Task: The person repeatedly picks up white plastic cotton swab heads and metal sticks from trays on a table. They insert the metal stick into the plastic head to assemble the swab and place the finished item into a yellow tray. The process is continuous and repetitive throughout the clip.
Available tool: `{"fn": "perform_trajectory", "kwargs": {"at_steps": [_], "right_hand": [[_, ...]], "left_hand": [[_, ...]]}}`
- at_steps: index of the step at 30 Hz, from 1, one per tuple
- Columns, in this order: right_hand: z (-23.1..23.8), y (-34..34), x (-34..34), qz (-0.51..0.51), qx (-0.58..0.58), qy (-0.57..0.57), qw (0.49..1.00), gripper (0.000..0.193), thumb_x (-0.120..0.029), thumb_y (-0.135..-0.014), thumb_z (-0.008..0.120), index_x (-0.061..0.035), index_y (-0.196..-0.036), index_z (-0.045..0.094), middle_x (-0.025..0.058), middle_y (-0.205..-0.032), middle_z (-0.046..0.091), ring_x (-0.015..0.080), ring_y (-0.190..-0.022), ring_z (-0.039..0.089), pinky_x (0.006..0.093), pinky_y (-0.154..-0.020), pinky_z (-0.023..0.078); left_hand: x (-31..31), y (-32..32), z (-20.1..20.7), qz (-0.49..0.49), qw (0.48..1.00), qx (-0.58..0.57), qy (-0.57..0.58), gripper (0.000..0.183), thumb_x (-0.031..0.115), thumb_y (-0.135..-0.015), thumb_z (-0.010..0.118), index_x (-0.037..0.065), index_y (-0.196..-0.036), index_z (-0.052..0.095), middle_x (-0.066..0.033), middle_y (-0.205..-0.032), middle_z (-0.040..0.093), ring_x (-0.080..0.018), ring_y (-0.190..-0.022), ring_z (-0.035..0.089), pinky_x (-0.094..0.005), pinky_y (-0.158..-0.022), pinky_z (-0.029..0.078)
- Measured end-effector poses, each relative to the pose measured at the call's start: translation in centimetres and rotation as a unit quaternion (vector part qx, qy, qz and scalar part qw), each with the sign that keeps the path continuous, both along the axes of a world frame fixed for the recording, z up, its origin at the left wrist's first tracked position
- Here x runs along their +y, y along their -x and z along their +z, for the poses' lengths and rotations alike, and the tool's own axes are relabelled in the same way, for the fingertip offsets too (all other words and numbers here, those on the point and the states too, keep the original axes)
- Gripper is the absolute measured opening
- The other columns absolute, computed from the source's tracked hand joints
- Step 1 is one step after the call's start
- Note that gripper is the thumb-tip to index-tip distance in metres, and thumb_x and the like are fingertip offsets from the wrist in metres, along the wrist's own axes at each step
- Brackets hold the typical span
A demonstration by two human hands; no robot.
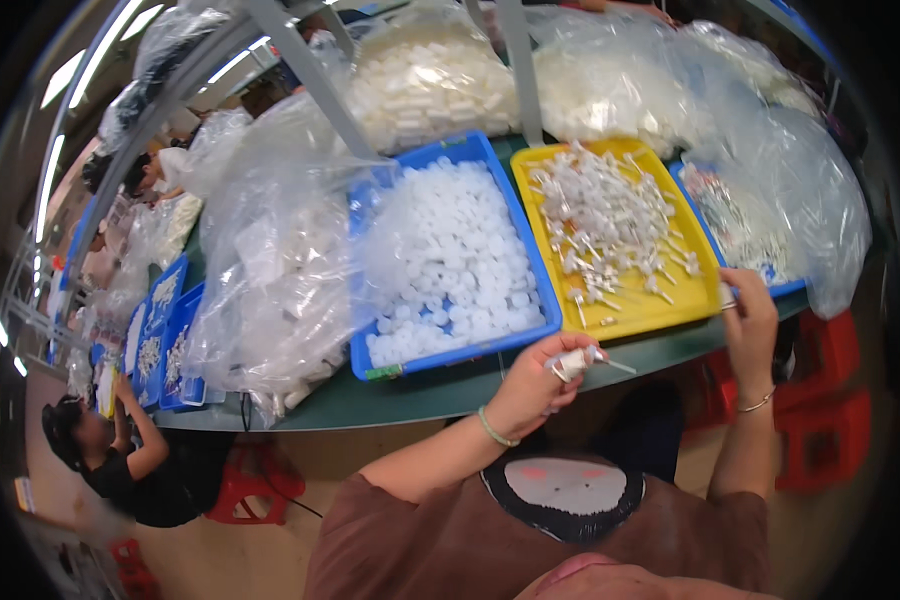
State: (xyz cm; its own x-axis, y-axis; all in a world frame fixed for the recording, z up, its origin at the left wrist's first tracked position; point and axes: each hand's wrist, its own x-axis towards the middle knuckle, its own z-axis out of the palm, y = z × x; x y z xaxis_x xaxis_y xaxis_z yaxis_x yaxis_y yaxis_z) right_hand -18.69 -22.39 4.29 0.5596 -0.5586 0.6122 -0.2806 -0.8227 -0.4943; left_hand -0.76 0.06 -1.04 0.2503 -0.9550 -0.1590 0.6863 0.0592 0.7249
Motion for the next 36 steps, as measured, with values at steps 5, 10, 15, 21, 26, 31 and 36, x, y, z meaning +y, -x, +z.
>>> {"fn": "perform_trajectory", "kwargs": {"at_steps": [5,10,15,21,26,31,36], "right_hand": [[-1.4,-1.6,9.1,0.205,-0.018,-0.185,0.961,0.021,0.001,-0.077,0.064,-0.0029,-0.097,0.067,0.0082,-0.088,0.063,0.0168,-0.075,0.059,0.0251,-0.057,0.044],[-2.7,-0.9,9.3,0.210,-0.028,-0.233,0.949,0.023,0.000,-0.076,0.065,-0.0034,-0.098,0.068,0.0050,-0.084,0.061,0.0105,-0.065,0.053,0.0220,-0.052,0.039],[-2.9,-0.8,9.5,0.203,-0.024,-0.230,0.951,0.024,0.000,-0.075,0.065,-0.0030,-0.098,0.067,0.0049,-0.083,0.060,0.0101,-0.064,0.052,0.0222,-0.053,0.040],[-3.3,-2.2,9.4,0.167,-0.047,0.096,0.980,0.027,0.001,-0.074,0.066,-0.0018,-0.101,0.065,0.0047,-0.083,0.060,0.0109,-0.064,0.052,0.0228,-0.054,0.041],[-2.7,-2.4,10.8,0.162,-0.037,-0.305,0.938,0.032,0.001,-0.070,0.068,-0.0061,-0.102,0.066,0.0056,-0.085,0.063,0.0198,-0.068,0.058,0.0283,-0.056,0.045],[-4.0,-3.4,9.9,0.178,-0.105,0.068,0.976,0.027,0.000,-0.079,0.066,-0.0006,-0.106,0.062,0.0050,-0.087,0.064,0.0061,-0.066,0.054,0.0218,-0.055,0.042],[-3.7,-2.9,9.5,0.222,-0.114,-0.543,0.802,0.027,-0.001,-0.086,0.062,0.0038,-0.112,0.057,0.0068,-0.092,0.065,0.0069,-0.082,0.061,0.0194,-0.074,0.049]], "left_hand": [[0.2,0.5,0.3,0.044,0.999,0.008,-0.006,0.015,0.015,-0.094,0.057,0.006,-0.106,0.056,-0.0056,-0.100,0.060,-0.0022,-0.061,0.038,-0.0134,-0.044,0.031],[0.0,0.7,0.8,0.052,0.998,-0.016,-0.013,0.020,0.019,-0.094,0.057,0.004,-0.107,0.054,-0.0058,-0.101,0.059,-0.0026,-0.060,0.037,-0.0146,-0.044,0.031],[0.0,0.6,0.6,0.055,0.998,-0.026,-0.007,0.018,0.018,-0.094,0.058,0.004,-0.106,0.055,-0.0061,-0.099,0.060,-0.0026,-0.059,0.037,-0.0148,-0.044,0.031],[-0.1,0.6,0.2,0.050,0.997,-0.062,-0.005,0.016,0.012,-0.092,0.059,0.004,-0.105,0.057,-0.0064,-0.100,0.062,-0.0021,-0.055,0.037,-0.0151,-0.043,0.031],[0.0,0.5,0.0,0.052,0.996,-0.070,0.004,0.016,0.009,-0.092,0.058,0.004,-0.107,0.057,-0.0065,-0.101,0.063,-0.0020,-0.057,0.038,-0.0152,-0.043,0.031],[-0.2,0.4,0.6,0.051,0.998,-0.029,-0.025,0.020,0.008,-0.092,0.057,0.004,-0.111,0.058,-0.0074,-0.104,0.063,-0.0023,-0.057,0.039,-0.0151,-0.043,0.031],[-0.1,0.5,0.3,0.036,0.997,-0.070,-0.022,0.026,0.009,-0.093,0.057,0.004,-0.118,0.057,-0.0084,-0.107,0.062,-0.0025,-0.058,0.040,-0.0151,-0.043,0.032]]}}
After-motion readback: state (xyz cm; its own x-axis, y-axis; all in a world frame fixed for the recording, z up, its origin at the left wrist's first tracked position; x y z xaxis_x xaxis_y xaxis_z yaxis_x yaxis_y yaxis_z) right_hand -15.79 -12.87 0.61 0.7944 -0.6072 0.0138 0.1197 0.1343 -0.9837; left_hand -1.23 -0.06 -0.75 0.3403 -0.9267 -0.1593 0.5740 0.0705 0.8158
